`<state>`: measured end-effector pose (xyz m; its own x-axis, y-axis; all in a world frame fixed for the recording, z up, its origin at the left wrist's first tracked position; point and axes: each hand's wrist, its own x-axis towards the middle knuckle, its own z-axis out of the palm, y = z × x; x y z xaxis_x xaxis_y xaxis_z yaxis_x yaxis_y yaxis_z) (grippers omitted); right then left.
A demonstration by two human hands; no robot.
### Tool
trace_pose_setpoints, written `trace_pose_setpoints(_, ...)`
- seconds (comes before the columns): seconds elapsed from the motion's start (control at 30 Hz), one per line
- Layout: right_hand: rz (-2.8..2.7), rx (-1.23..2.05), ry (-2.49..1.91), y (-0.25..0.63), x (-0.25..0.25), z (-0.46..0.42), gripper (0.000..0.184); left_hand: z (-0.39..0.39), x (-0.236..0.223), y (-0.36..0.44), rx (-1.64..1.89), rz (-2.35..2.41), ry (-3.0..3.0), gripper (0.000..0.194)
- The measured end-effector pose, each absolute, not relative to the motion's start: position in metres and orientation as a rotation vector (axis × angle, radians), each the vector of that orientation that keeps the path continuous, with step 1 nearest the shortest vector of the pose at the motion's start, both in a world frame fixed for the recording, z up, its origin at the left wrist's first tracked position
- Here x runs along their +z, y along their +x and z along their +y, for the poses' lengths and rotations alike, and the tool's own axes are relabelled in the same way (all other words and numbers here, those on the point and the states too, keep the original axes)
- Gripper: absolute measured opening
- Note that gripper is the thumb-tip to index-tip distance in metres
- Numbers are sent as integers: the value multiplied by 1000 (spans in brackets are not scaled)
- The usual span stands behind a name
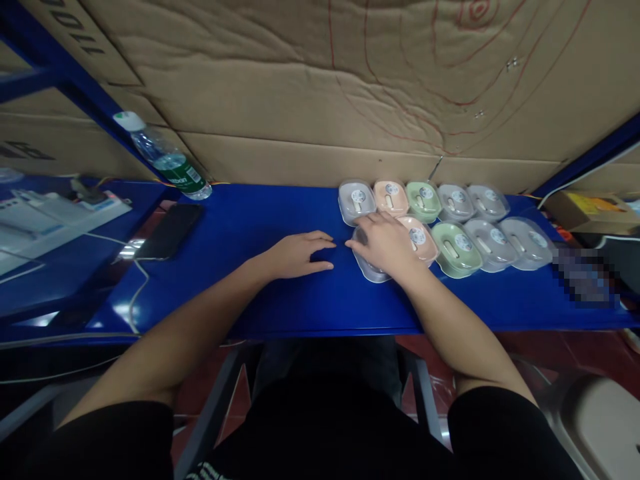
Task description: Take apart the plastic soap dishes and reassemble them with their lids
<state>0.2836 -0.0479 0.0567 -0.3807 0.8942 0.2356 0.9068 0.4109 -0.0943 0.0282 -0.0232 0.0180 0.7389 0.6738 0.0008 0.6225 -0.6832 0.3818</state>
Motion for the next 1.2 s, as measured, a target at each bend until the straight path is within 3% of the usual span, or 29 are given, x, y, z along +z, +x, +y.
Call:
trace_pose_setpoints(0.23,-2401,25,-1555,288,60,-46,48,-24,19,28,200,1007,2574,57)
trace_pose_setpoints(0.47,-2387,-238,-1720,284,62,-55,71,-23,18,28,186,1005,2563,58)
trace_pose_setpoints(0.63,-2427,-232,-1788,284,60,-54,79,-23,17,27,207,993,2563,57)
trace_pose_setpoints(0.93,-2428,-43,-1612,281,53,-52,71,-18,16,21,243,1034,2559,59)
trace_pose_setpoints(1.2,-2325,231,-1136,274,44,-52,63,-18,10,22,426,1012,2405,127)
